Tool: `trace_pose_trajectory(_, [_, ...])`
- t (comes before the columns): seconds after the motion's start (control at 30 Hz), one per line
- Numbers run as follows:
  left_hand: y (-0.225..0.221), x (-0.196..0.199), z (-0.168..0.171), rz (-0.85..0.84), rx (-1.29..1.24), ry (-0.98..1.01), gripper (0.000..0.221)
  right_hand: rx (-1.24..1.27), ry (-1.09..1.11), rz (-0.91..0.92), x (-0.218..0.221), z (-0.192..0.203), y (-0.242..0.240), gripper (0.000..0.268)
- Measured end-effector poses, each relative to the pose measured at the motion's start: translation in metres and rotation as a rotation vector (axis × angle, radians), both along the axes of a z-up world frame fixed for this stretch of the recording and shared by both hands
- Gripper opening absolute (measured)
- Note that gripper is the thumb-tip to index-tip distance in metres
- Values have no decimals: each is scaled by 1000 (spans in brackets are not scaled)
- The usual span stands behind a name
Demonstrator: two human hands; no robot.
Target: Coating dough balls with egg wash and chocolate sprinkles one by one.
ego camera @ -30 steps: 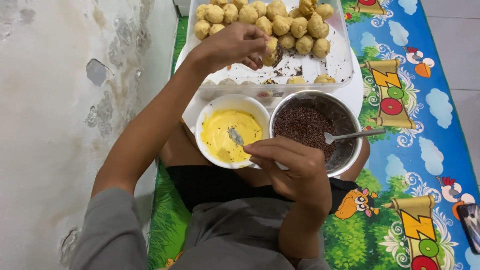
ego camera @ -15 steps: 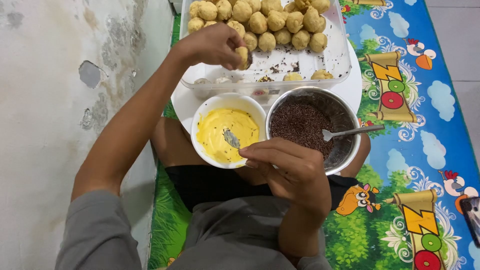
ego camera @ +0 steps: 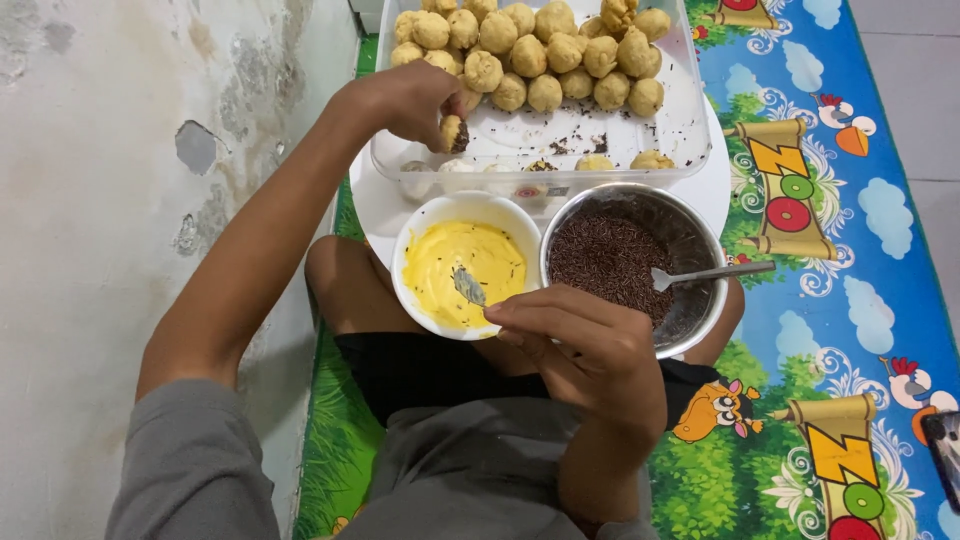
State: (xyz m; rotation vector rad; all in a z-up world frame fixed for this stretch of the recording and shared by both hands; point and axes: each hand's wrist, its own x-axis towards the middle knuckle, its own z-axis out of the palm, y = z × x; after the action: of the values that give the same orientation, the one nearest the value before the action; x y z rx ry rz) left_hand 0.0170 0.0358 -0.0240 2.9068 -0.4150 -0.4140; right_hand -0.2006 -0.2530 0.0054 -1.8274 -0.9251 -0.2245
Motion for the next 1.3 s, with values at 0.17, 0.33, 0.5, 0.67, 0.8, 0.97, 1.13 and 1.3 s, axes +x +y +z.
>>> trace_pose_trajectory(0.17, [7, -1, 8, 23, 82, 23, 51, 9, -7, -5, 0, 1, 1, 28])
trace_pose_trajectory(0.33, [22, 3, 1, 11, 143, -2, 47, 16, -5, 24, 0, 0, 2, 31])
trace_pose_trajectory(0.5, [19, 5, -5, -60, 237, 29, 33, 2, -16, 15, 0, 0, 2, 32])
trace_pose_trajectory(0.67, [21, 12, -14, -59, 294, 21, 46, -7, -13, -10, 0, 2, 1, 28])
trace_pose_trajectory(0.8, [13, 2, 6, -46, 355, 24, 47, -4, -16, -10, 2, 0, 2, 26])
trace_pose_trajectory(0.97, [7, -1, 21, -76, 273, -15, 40, -2, -14, -3, 0, 1, 7, 24])
trace_pose_trajectory(1.13, [6, 11, 19, 7, 160, -148, 35, -15, -10, 0, 3, 0, 7, 23])
trace_pose_trajectory(1.3, [13, 39, 0, -61, 73, -574, 22, -41, -4, -4, 5, 2, 7, 24])
